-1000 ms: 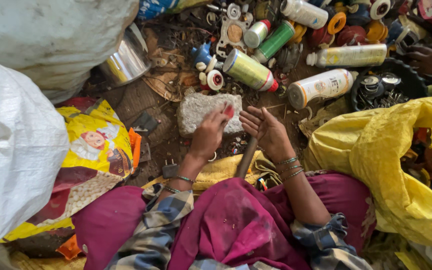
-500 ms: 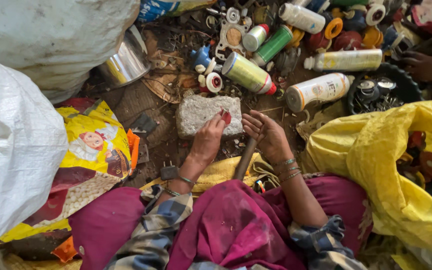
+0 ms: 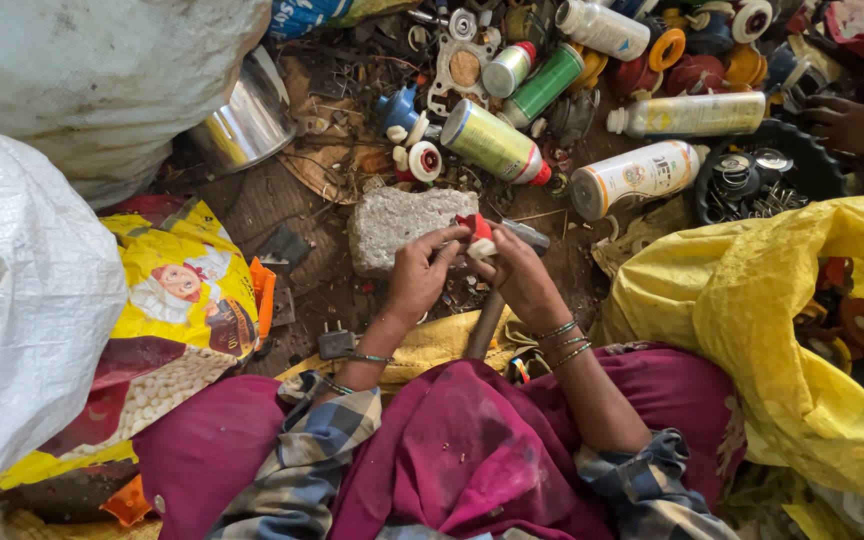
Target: The person sits on the ground and uses a hammer to break apart small plastic objects on a stone block. They handle several items including a white plastic cap, a red plastic piece, and a yellow plastic housing, striking each with the hammer to separate components.
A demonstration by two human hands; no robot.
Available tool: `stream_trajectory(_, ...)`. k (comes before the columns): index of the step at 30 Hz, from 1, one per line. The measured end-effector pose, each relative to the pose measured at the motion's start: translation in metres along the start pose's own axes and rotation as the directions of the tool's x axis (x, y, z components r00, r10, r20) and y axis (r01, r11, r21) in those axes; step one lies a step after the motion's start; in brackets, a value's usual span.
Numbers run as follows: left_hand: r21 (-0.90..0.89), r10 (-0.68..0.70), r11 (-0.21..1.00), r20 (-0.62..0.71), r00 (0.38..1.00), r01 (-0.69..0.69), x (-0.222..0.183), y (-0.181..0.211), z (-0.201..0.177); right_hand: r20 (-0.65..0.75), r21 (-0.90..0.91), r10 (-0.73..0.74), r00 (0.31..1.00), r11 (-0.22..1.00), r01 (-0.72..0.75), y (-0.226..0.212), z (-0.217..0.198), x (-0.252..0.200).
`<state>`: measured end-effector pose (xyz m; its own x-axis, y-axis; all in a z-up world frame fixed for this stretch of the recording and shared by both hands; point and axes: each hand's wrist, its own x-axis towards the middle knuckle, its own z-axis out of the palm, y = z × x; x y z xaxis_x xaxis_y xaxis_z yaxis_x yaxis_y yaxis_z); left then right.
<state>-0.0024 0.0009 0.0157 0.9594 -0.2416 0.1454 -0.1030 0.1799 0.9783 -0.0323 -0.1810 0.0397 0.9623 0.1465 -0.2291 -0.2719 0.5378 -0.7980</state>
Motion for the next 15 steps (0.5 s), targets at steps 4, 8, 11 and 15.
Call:
stream_trajectory(4,0.28,0.157,0.951,-0.079,0.984,-0.129,-0.003,0.021,-0.002,-0.057,0.136,0.055,0.997,0.99,-0.047,0.001,-0.014,0.004)
stream_trajectory(8,0.321,0.162,0.939,-0.099,0.982,-0.123,0.001,0.04,-0.008,-0.126,0.118,0.138,0.982,0.985,-0.123,0.007,-0.032,0.006)
stream_trajectory(11,0.349,0.233,0.908,0.033,0.972,-0.23,0.0,0.046,-0.008,-0.077,0.163,0.174,0.982,0.974,-0.159,0.018,-0.047,0.007)
stream_trajectory(15,0.434,0.274,0.845,0.148,0.95,-0.312,-0.006,0.038,0.004,0.15,0.322,0.06,0.987,0.941,-0.106,0.028,-0.052,0.009)
